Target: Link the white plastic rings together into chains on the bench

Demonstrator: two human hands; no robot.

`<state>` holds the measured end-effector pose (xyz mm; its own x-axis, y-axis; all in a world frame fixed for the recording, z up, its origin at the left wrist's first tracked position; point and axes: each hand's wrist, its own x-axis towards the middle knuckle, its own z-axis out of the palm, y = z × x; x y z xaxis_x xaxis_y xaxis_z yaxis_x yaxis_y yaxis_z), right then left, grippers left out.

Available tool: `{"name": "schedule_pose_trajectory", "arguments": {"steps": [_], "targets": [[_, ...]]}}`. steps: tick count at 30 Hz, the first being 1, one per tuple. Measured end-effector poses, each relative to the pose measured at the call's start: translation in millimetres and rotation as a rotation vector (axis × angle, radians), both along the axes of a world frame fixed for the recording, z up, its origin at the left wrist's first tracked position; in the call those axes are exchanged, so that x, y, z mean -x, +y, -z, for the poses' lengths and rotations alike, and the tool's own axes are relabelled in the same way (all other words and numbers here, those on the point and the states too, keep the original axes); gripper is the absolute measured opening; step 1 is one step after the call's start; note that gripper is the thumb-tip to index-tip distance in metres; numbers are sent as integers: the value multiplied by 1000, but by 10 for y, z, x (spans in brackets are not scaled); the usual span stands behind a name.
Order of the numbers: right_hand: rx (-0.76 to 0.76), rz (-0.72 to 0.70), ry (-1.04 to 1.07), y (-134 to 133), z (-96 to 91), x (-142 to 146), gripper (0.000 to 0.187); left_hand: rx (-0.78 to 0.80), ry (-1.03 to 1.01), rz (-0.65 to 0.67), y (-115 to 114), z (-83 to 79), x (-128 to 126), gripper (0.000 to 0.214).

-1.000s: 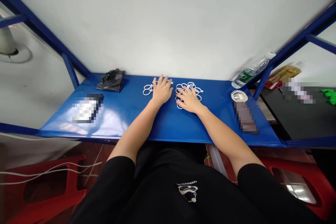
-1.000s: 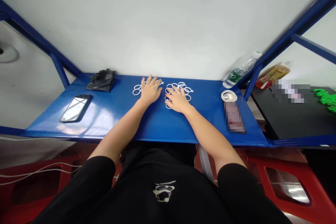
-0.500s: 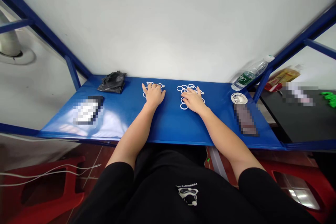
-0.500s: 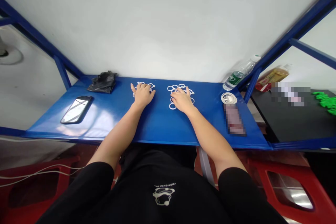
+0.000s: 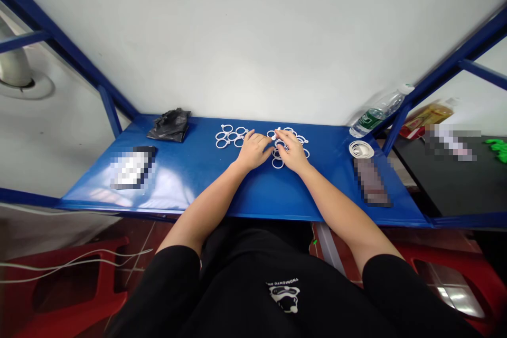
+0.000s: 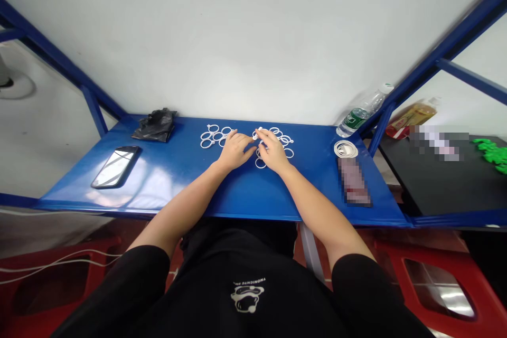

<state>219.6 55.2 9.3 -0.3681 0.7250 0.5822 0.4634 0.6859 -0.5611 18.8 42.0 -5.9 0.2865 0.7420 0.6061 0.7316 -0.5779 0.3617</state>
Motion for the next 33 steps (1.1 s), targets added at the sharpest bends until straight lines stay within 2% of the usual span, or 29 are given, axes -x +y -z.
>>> {"name": "schedule_pose_trajectory", "arguments": {"steps": [6,13,16,22,27,33], "targets": [[37,-22,137,-7,17,48,36,-68,-90,-50,9,-45,27,19],[-6,-17,66,3,-9,13,28,-56,-129,28,-27,-97,0,27],[9,-4,52,5,-15,7,30,-32,-172,75,-35,-87,-4,29],[5,-32,24,5,-18,-3,32,-21,-242,67,-51,-75,32,31],[-61,3,62,23,14,-29,31,94,-203,146,-85,-116,11,45],[-113,-2,19,-20,-10,-20,31,183,-326,203,-76,-116,22,40]]}}
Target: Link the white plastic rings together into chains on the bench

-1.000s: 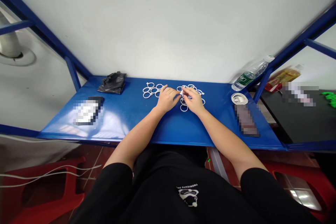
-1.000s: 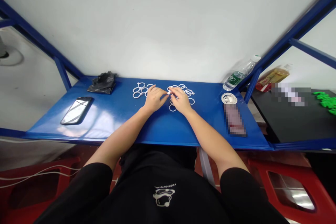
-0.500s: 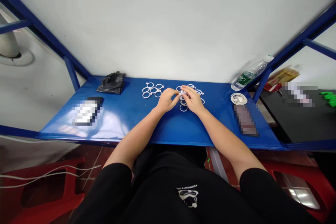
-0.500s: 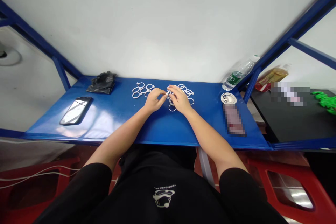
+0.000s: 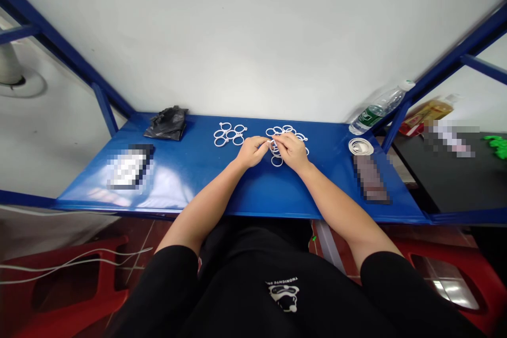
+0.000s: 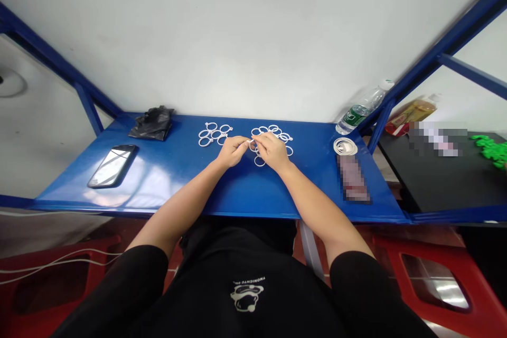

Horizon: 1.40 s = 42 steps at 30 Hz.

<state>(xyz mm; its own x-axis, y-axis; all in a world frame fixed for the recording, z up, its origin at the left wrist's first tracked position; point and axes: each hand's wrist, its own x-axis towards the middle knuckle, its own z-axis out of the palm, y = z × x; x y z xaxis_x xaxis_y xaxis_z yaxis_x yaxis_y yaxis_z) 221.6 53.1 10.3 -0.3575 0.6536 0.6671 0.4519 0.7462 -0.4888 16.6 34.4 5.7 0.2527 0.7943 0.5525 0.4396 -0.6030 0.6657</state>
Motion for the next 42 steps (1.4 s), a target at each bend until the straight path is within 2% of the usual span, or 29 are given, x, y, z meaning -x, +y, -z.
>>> {"name": "schedule_pose_trajectory", "arguments": {"steps": [12,16,25,35,38,42], "targets": [[-143,-23,-43,3,30,18,28,36,-68,33,8,15,40,31],[-119,-20,-53,12,26,10,29,62,-59,17,25,42,42,27],[-73,-146,-104,22,75,29,31,122,-88,-8,83,73,55,24],[-37,-154,-141,-22,57,75,31,150,-93,-77,57,67,26,26],[-13,-78,-141,-6,24,51,34,82,-14,-164,92,32,95,29],[34,43,-205,82,12,-16,35,-69,134,-449,197,-35,350,32]]}}
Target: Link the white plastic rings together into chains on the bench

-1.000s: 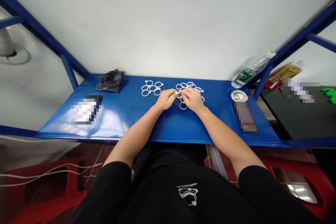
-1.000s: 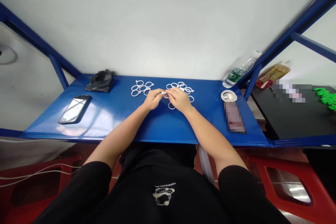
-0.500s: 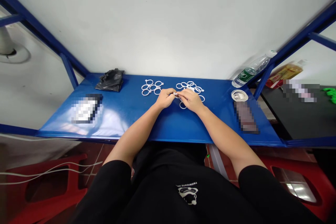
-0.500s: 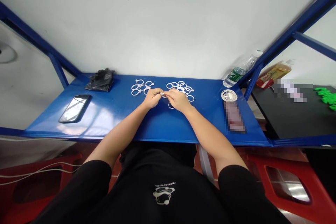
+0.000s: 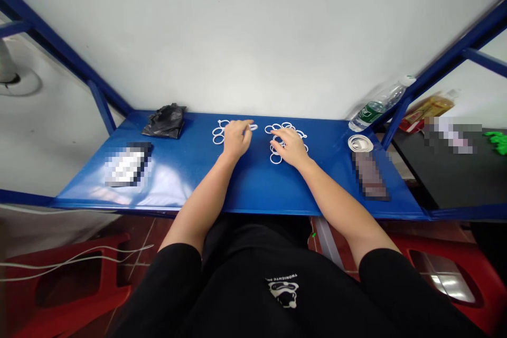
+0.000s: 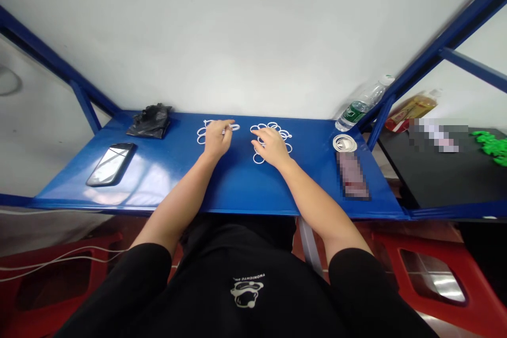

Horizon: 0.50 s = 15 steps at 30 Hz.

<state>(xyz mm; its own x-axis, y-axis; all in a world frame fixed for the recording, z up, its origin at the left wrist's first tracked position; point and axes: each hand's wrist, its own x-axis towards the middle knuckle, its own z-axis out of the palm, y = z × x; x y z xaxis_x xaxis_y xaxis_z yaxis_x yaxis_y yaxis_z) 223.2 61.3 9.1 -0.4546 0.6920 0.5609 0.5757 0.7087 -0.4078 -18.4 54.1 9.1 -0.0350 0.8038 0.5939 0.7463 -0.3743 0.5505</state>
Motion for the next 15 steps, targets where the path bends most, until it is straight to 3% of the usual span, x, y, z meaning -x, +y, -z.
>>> {"name": "schedule_pose_trajectory", "arguments": {"steps": [3,6,10,15], "targets": [[57,69,-79,59,49,-21,34,7,46,-238,54,-9,206,35],[89,93,-113,79,99,-8,45,59,66,-378,59,19,292,36],[54,99,-95,89,118,-5,57,117,82,-397,57,85,250,37],[85,206,-77,168,201,-76,41,63,14,-305,105,207,192,35]]}}
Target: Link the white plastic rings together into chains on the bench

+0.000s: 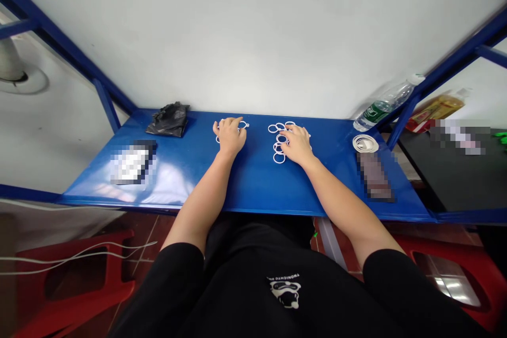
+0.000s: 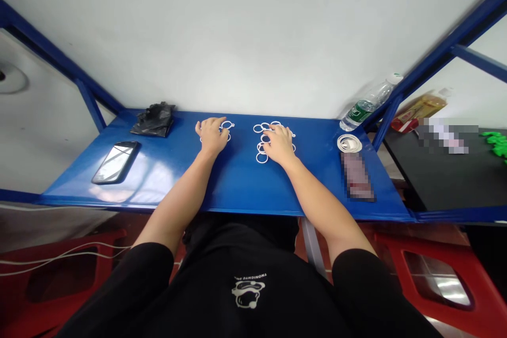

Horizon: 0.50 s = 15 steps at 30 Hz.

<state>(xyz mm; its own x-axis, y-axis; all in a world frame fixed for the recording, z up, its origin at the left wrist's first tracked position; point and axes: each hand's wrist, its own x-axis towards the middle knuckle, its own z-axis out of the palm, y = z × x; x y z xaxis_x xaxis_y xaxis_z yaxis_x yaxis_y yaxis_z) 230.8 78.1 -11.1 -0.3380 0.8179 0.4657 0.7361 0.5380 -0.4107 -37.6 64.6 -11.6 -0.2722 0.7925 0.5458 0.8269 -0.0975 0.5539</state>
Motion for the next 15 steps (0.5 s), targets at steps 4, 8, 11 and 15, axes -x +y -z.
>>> {"name": "schedule_pose_trajectory", "arguments": {"steps": [4,8,11,15], "targets": [[85,34,30,69,79,-46,9,-38,3,93,20,75,-42,22],[86,28,26,64,72,-31,8,-18,48,200,-3,61,-105,20],[75,29,18,21,17,-3,8,-6,104,334,-35,9,-161,25],[-27,-34,105,-50,-102,15,11,5,132,488,-102,-56,-266,33]]}}
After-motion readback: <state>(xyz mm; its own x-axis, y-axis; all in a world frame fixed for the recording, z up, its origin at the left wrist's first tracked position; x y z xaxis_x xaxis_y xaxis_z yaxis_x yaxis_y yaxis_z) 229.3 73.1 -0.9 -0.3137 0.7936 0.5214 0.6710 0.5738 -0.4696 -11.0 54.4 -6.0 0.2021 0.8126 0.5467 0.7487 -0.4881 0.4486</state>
